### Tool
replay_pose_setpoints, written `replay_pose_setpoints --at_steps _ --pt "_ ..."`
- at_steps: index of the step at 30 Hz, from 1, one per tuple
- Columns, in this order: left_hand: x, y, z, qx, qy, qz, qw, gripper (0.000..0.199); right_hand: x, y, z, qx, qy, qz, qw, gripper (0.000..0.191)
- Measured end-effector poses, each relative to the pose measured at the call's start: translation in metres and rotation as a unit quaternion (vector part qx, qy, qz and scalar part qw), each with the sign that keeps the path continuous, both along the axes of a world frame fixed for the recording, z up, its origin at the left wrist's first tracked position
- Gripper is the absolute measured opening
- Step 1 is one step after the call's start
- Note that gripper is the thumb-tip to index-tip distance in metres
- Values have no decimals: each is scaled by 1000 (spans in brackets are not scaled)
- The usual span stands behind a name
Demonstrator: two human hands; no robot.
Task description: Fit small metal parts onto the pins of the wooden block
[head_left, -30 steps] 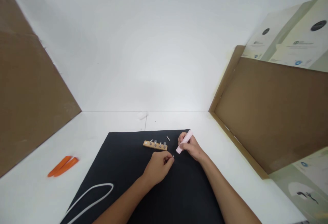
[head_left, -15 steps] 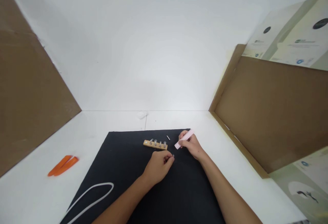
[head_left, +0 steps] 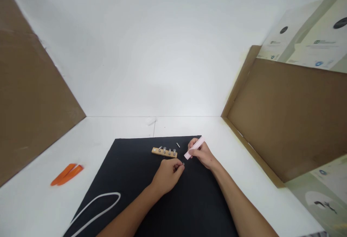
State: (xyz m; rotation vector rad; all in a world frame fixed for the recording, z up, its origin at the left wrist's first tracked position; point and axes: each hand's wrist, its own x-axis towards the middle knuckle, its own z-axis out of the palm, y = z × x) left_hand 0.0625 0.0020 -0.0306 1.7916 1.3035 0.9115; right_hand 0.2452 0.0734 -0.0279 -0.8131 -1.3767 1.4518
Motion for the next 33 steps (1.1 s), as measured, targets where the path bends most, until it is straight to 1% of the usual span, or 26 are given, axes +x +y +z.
replay_pose_setpoints --at_steps 3,6,8,11,13,15,20,22,25,28,30,31,33 --pt "0 1 0 1 1 -2 1000 24 0 1 2 14 -63 -48 997 19" --pt "0 1 0 2 6 -3 1000 25 1 2 2 18 -89 -45 995 19" --pt "0 1 0 4 7 -2 1000 25 3 1 0 15 -75 -17 997 19" --pt "0 0 0 6 4 1 1000 25 4 0 -2 6 -28 41 999 20" --pt "0 0 0 4 3 -1 1000 25 3 -1 -3 -2 -3 63 998 21" --pt "0 0 0 0 1 -3 1000 25 1 -2 -3 -9 5 60 998 21" --pt "0 0 1 3 3 -1 1000 24 -1 2 -3 -8 -21 -21 1000 20" --pt "0 0 1 3 2 0 1000 24 0 3 -3 -6 -34 -37 999 19" --pt "0 0 0 1 2 -1 1000 24 2 3 -3 -12 -11 -16 1000 19" --pt "0 0 1 5 6 0 1000 24 1 -1 0 -25 51 42 997 20" --pt "0 0 1 6 8 0 1000 24 0 -3 2 -36 76 67 994 21" --pt "0 0 2 7 9 -1 1000 24 0 -3 3 -39 79 67 994 21" --pt "0 0 1 7 10 0 1000 24 -1 -2 2 -37 70 41 996 21"
